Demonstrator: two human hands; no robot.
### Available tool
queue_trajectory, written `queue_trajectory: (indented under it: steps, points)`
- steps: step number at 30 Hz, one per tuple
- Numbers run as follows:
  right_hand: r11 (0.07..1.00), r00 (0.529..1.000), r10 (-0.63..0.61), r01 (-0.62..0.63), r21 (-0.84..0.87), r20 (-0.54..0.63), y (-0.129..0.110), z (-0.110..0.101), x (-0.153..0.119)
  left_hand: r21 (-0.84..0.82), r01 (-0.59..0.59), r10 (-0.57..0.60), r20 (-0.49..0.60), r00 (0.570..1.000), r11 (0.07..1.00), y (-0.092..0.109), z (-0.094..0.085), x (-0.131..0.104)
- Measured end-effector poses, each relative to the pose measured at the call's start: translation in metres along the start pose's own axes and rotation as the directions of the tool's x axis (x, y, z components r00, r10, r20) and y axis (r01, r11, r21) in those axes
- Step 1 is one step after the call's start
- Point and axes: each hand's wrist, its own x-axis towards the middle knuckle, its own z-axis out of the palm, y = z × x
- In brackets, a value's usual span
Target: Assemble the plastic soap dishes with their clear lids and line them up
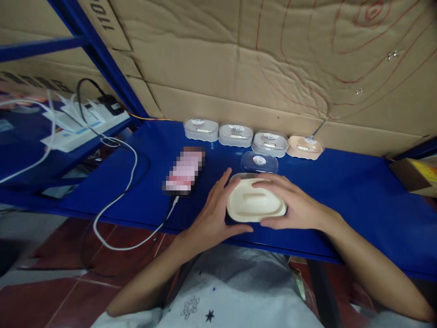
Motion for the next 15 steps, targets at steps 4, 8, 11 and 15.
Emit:
queue_trajectory:
  steps: [4, 8, 11, 15]
  points:
    - [0.993, 0.993, -0.108, 0.105, 0.061, 0.054, 0.000, 0.001, 0.002, -0.048, -0.020, 0.027, 0.151, 0.988, 0.999, 0.009, -0.011, -0.010]
    - [1.000, 1.000, -0.003, 0.003, 0.009, 0.017, 0.019, 0.000, 0.003, 0.049, 0.012, -0.022, 0.206, 0.978, 0.999, 0.019, -0.029, -0.022]
    - [0.976, 0.991, 0.102, -0.118, -0.185, -0.092, 0.038, 0.001, 0.004, 0.124, -0.040, -0.005, 0.345, 0.939, 0.991, 0.023, -0.037, -0.026]
    - [0.930, 0.968, 0.180, -0.226, -0.291, -0.178, 0.067, 0.003, 0.003, 0.180, -0.105, 0.024, 0.404, 0.915, 0.978, 0.023, -0.032, -0.025]
